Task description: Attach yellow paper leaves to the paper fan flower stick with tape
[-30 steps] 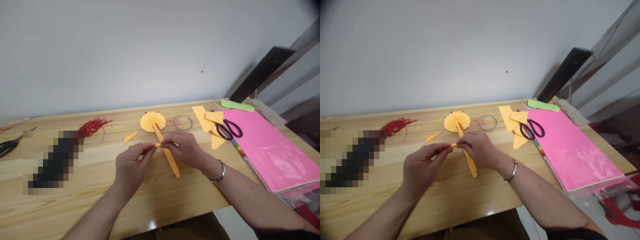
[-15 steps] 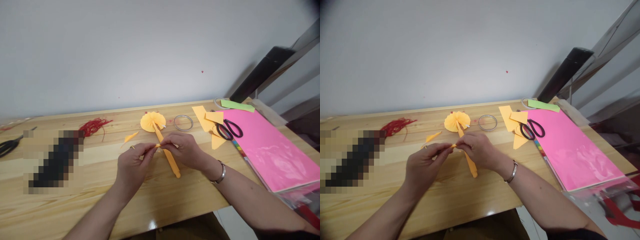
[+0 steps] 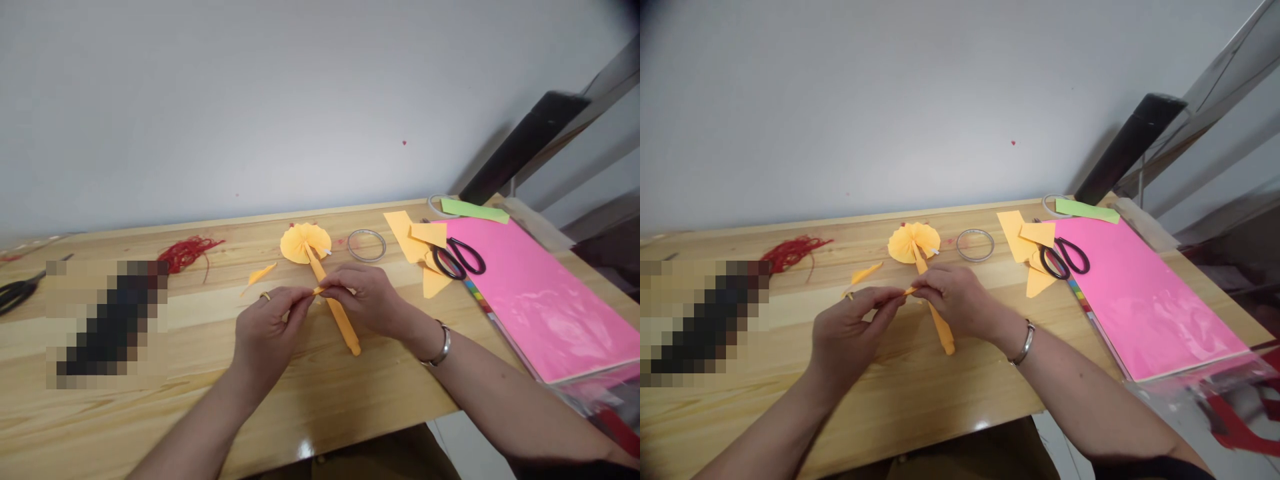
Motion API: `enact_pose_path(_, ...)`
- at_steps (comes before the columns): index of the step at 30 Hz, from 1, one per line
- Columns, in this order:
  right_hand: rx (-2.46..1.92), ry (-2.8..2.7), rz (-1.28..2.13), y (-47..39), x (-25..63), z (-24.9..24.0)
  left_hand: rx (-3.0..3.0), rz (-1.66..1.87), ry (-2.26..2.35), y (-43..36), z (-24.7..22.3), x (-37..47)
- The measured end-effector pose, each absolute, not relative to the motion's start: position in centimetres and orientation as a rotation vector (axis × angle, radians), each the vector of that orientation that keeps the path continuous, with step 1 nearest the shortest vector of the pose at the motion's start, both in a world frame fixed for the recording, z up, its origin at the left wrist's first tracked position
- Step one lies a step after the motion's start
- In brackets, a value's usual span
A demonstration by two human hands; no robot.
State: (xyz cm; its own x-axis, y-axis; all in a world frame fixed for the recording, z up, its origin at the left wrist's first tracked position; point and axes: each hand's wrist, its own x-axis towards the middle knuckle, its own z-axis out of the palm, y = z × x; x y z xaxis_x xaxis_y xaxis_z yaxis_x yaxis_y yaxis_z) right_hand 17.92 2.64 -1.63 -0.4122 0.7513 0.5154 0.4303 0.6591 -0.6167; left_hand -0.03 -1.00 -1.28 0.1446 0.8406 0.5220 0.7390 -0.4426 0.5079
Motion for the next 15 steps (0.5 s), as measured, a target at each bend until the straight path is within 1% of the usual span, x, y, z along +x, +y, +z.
enact_pose_path(15, -0.931, -2.058, 0.529, 2.43, 17.91, -1.28, 2.291, 1.162, 1.584, -1.14, -1.02, -0.02)
